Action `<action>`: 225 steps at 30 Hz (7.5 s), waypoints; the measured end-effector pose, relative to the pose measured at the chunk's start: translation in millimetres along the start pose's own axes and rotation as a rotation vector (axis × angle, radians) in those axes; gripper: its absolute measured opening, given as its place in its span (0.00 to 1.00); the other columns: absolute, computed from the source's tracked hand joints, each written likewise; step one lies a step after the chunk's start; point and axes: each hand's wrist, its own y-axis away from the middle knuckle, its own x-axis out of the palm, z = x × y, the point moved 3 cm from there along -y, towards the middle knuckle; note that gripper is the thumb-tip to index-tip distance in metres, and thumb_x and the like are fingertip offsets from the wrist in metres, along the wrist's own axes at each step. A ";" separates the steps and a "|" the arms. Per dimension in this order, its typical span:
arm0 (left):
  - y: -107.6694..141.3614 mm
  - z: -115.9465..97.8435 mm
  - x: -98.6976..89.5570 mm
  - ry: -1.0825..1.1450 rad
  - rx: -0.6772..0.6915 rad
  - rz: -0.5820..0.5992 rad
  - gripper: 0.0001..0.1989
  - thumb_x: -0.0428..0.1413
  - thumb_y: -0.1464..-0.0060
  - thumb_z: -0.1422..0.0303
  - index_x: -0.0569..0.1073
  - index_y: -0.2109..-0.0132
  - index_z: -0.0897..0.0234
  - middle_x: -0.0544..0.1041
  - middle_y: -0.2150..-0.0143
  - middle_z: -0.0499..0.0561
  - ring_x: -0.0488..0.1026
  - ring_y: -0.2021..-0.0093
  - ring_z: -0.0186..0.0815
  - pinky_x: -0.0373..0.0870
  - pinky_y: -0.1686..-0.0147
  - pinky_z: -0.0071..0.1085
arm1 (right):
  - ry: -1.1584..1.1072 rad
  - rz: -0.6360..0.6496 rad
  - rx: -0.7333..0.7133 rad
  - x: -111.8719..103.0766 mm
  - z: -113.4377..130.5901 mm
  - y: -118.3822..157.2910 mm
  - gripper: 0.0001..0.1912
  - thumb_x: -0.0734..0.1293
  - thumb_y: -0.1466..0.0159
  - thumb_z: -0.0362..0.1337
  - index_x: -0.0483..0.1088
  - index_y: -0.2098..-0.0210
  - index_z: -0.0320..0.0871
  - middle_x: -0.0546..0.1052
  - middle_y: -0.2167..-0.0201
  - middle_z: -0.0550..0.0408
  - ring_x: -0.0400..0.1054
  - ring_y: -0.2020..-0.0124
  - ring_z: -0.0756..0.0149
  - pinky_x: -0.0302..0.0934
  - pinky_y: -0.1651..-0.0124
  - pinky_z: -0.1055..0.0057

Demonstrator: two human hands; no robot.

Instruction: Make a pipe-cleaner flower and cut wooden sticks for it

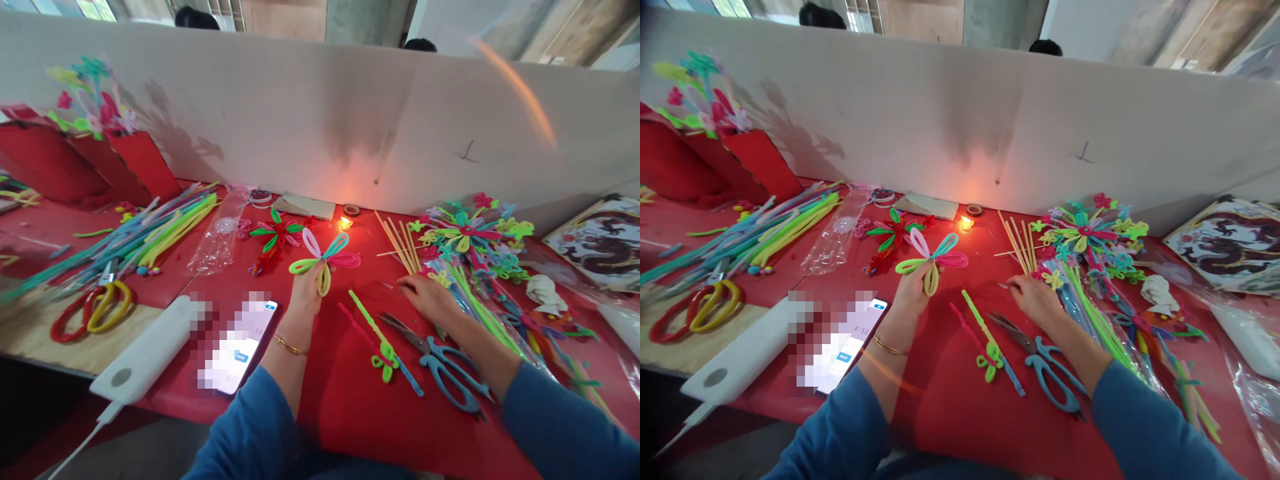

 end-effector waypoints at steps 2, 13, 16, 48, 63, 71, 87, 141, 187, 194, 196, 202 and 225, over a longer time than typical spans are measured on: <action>-0.9 1.9 0.4 -0.002 0.002 0.013 0.09 0.61 0.65 0.68 0.70 0.75 0.68 0.73 0.79 0.47 0.70 0.77 0.29 0.62 0.77 0.24 | 0.124 0.052 0.004 1.3 -13.9 -14.9 0.13 0.58 0.41 0.37 0.71 0.61 0.45 0.76 0.62 0.52 0.69 0.62 0.63 0.58 0.63 0.71; -7.9 12.4 -5.7 -0.050 -0.032 -0.153 0.10 0.61 0.65 0.68 0.71 0.74 0.69 0.72 0.80 0.47 0.70 0.78 0.30 0.63 0.77 0.25 | 0.093 -0.011 -0.022 9.8 -12.8 -68.1 0.09 0.60 0.43 0.39 0.70 0.71 0.44 0.76 0.74 0.56 0.69 0.72 0.67 0.54 0.73 0.75; -10.3 15.3 -8.4 -0.083 -0.040 -0.189 0.10 0.60 0.63 0.67 0.71 0.73 0.69 0.73 0.80 0.48 0.70 0.79 0.30 0.62 0.78 0.25 | 0.019 -0.106 -0.024 -1.0 -11.5 -107.7 0.09 0.61 0.43 0.40 0.70 0.70 0.44 0.77 0.71 0.56 0.69 0.70 0.68 0.57 0.69 0.75; -12.5 19.5 -9.2 -0.084 -0.076 -0.205 0.06 0.56 0.60 0.68 0.71 0.75 0.68 0.69 0.83 0.46 0.62 0.82 0.27 0.57 0.80 0.24 | -0.025 -0.256 0.088 47.5 24.3 -232.4 0.15 0.57 0.43 0.34 0.71 0.61 0.38 0.76 0.63 0.44 0.69 0.62 0.59 0.58 0.61 0.69; -13.1 21.2 -10.9 -0.047 -0.074 -0.231 0.07 0.57 0.62 0.67 0.71 0.76 0.68 0.71 0.81 0.48 0.66 0.80 0.29 0.57 0.79 0.24 | -0.108 -0.302 0.123 41.9 28.6 -226.5 0.14 0.59 0.44 0.35 0.72 0.64 0.37 0.76 0.66 0.42 0.69 0.64 0.57 0.58 0.63 0.67; -10.9 18.0 -7.0 -0.020 -0.075 -0.202 0.07 0.57 0.63 0.68 0.72 0.75 0.69 0.73 0.80 0.49 0.67 0.80 0.30 0.59 0.78 0.25 | -0.288 -0.292 0.048 12.4 29.7 -200.7 0.12 0.59 0.44 0.36 0.71 0.66 0.38 0.77 0.69 0.49 0.69 0.69 0.64 0.61 0.66 0.70; -5.5 25.3 3.8 0.063 -0.092 -0.038 0.08 0.61 0.67 0.68 0.73 0.75 0.68 0.72 0.78 0.47 0.67 0.76 0.28 0.62 0.72 0.26 | -0.335 -0.282 -0.364 -8.3 95.3 -47.4 0.09 0.58 0.42 0.35 0.71 0.69 0.44 0.76 0.70 0.53 0.69 0.68 0.66 0.62 0.65 0.71; -1.1 20.4 5.5 0.028 -0.028 -0.042 0.08 0.61 0.67 0.68 0.73 0.77 0.68 0.69 0.80 0.46 0.64 0.77 0.27 0.59 0.72 0.25 | -0.091 -0.258 -0.284 -8.9 105.9 -47.5 0.09 0.59 0.44 0.33 0.71 0.71 0.43 0.76 0.75 0.55 0.69 0.75 0.67 0.56 0.72 0.73; -4.9 11.8 -1.3 0.217 -0.042 -0.115 0.09 0.61 0.67 0.69 0.73 0.73 0.69 0.73 0.77 0.48 0.69 0.75 0.28 0.63 0.67 0.27 | -0.585 -0.307 -0.030 2.4 33.8 -48.6 0.12 0.60 0.44 0.41 0.70 0.66 0.40 0.76 0.74 0.53 0.70 0.73 0.66 0.63 0.69 0.70; -6.6 9.5 -2.0 0.217 -0.017 -0.118 0.07 0.60 0.65 0.70 0.71 0.74 0.69 0.72 0.77 0.47 0.69 0.75 0.28 0.62 0.71 0.25 | -0.099 -0.295 0.016 34.9 -3.5 -58.5 0.10 0.59 0.41 0.37 0.71 0.65 0.44 0.77 0.72 0.54 0.69 0.72 0.66 0.59 0.70 0.71; -6.4 9.2 -1.2 0.226 -0.021 -0.112 0.07 0.60 0.65 0.71 0.71 0.74 0.68 0.72 0.76 0.46 0.69 0.74 0.28 0.62 0.71 0.25 | -0.068 -0.279 0.005 38.9 -3.1 -55.5 0.10 0.59 0.42 0.36 0.72 0.66 0.44 0.76 0.73 0.53 0.69 0.70 0.64 0.59 0.68 0.70; -6.2 9.9 0.0 0.213 0.000 -0.100 0.06 0.60 0.63 0.71 0.72 0.74 0.68 0.72 0.76 0.46 0.70 0.73 0.28 0.63 0.68 0.26 | 0.006 -0.250 -0.138 24.8 22.2 -28.9 0.10 0.59 0.41 0.35 0.71 0.65 0.42 0.75 0.65 0.50 0.65 0.60 0.62 0.57 0.55 0.65; -3.0 11.9 1.6 0.128 -0.018 -0.076 0.07 0.60 0.64 0.70 0.74 0.73 0.68 0.74 0.74 0.48 0.70 0.72 0.29 0.64 0.64 0.29 | -1.250 0.041 0.160 0.9 53.0 12.5 0.12 0.69 0.51 0.45 0.67 0.75 0.43 0.77 0.63 0.51 0.70 0.62 0.63 0.62 0.58 0.66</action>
